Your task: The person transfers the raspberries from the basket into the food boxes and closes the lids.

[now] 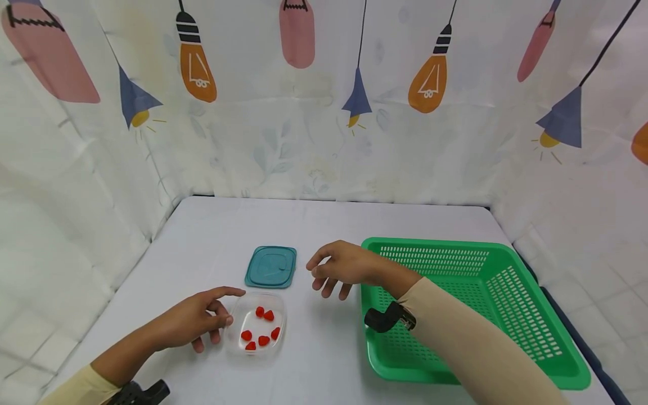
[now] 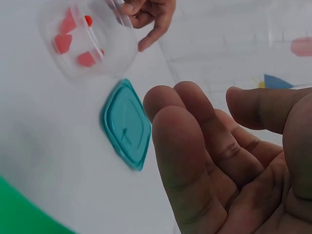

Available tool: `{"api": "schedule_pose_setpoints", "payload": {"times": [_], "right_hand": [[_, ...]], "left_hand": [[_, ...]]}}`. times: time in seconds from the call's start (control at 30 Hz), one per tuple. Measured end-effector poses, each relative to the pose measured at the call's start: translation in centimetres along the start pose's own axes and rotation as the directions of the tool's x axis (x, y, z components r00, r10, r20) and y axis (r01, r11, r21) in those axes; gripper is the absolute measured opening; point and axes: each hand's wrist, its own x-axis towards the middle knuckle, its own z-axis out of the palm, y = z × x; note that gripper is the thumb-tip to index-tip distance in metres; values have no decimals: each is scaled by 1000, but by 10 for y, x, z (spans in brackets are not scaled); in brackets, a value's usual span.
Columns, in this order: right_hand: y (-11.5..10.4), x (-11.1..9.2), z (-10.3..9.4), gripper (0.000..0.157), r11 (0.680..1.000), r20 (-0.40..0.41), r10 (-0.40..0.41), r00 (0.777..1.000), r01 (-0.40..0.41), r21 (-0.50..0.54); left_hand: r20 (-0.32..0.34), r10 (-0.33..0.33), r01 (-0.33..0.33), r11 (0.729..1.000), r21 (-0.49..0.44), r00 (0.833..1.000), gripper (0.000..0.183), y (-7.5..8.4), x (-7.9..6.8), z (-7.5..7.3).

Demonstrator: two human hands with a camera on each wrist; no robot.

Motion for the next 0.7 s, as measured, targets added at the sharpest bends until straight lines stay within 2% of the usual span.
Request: {"api": "schedule_pose_setpoints", "payload": {"times": [0.27,0.7], "right_hand": [[14,-11,-15,23,1000,-29,4,1000,-4,-7],[35,-34,-41,29,998,-56,15,998,-12,57]], "left_hand": [[4,9,-9,1000,-3,1000,55,-1,0,0],[5,7,-7,1000,1,1000,54,1,-1,-1]]}}
